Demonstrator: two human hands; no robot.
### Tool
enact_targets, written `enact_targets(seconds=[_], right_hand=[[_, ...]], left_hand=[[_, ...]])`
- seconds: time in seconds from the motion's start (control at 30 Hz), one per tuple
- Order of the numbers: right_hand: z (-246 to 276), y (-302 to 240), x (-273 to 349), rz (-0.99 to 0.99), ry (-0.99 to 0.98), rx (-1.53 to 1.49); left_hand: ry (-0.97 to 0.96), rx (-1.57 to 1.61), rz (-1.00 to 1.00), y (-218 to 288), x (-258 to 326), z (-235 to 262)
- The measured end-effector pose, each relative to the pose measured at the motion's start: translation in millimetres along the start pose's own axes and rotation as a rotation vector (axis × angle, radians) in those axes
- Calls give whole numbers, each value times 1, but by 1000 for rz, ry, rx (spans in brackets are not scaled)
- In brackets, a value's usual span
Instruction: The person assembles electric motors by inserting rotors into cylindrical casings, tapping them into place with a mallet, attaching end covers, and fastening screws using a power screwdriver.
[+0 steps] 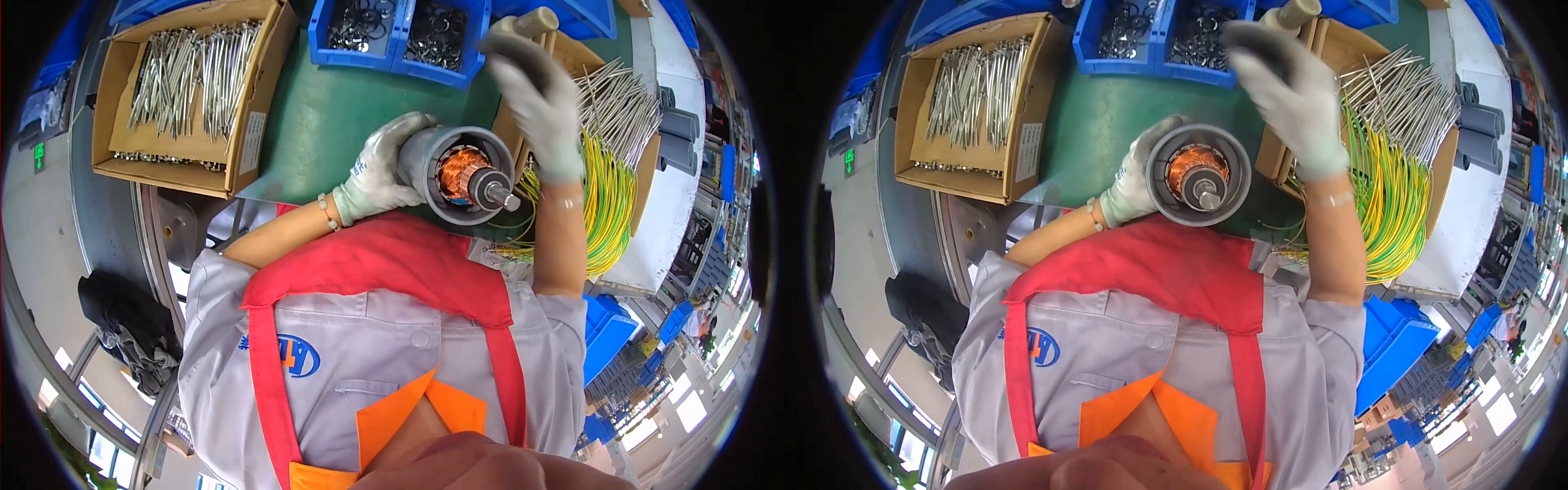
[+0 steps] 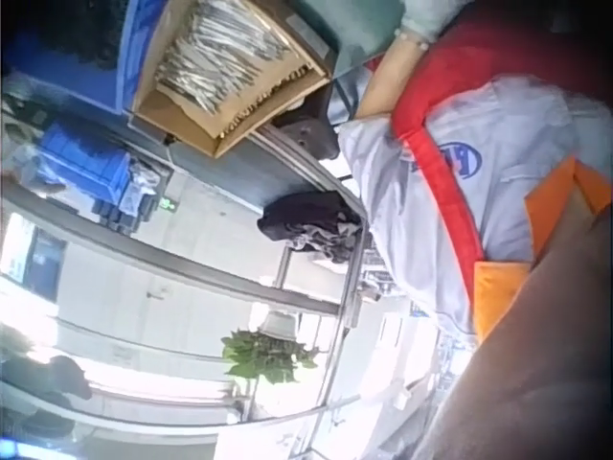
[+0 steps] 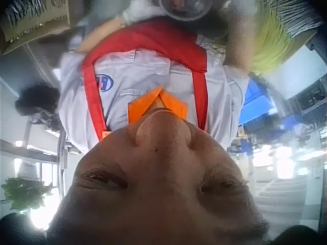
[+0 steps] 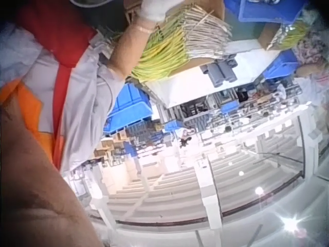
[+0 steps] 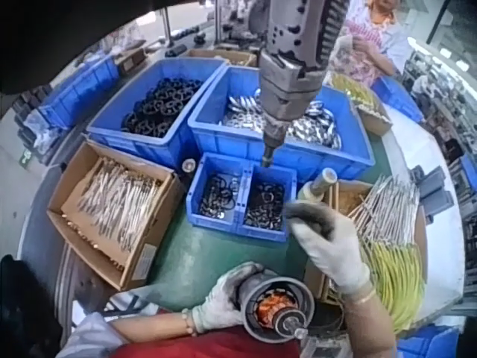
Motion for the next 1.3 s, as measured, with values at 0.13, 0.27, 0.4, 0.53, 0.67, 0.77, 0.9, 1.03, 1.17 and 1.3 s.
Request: enact_targets(seconds=[0.13, 0.27, 0.4, 0.53, 0.67, 0.77, 0.9, 1.03, 1.17, 1.3], right_hand=[[-80, 34, -45, 763, -124, 1105], [-92, 64, -58, 697, -176, 1152], [-88, 67, -51, 610, -278, 1201], [-87, 43, -60, 546, -175, 1155], [-69, 22, -56, 617, -57, 848], [-64, 19, -56, 424, -144, 702], [-71, 57, -54, 386, -119, 724], [-63, 100, -43, 777, 88, 911], [-47, 76, -49, 195, -8, 374], [-13, -12, -28, 73, -105, 200]], left_hand=[[-78, -71, -45, 5, 3, 4], [-216, -171, -107, 65, -5, 56], [74, -346, -128, 111, -62, 168], [446, -813, -303, 91, -168, 288], [131, -1267, 59, 31, -281, 334], [-114, -1434, 381, -34, -324, 327], [-281, -1533, 592, -70, -322, 315], [-235, -1487, 562, -28, -321, 284], [-17, -1306, 496, -30, -327, 297], [334, -462, 123, -1, -304, 311]])
Point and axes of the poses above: each hand's wrist, its own x-axis away from the middle knuckle, its own z-axis out of the back of the hand, y = z × x, the point moved 6 cm from there along -x, towards the middle knuckle, and after that the axes turned 9 degrees about y, right-handed, at the moved point
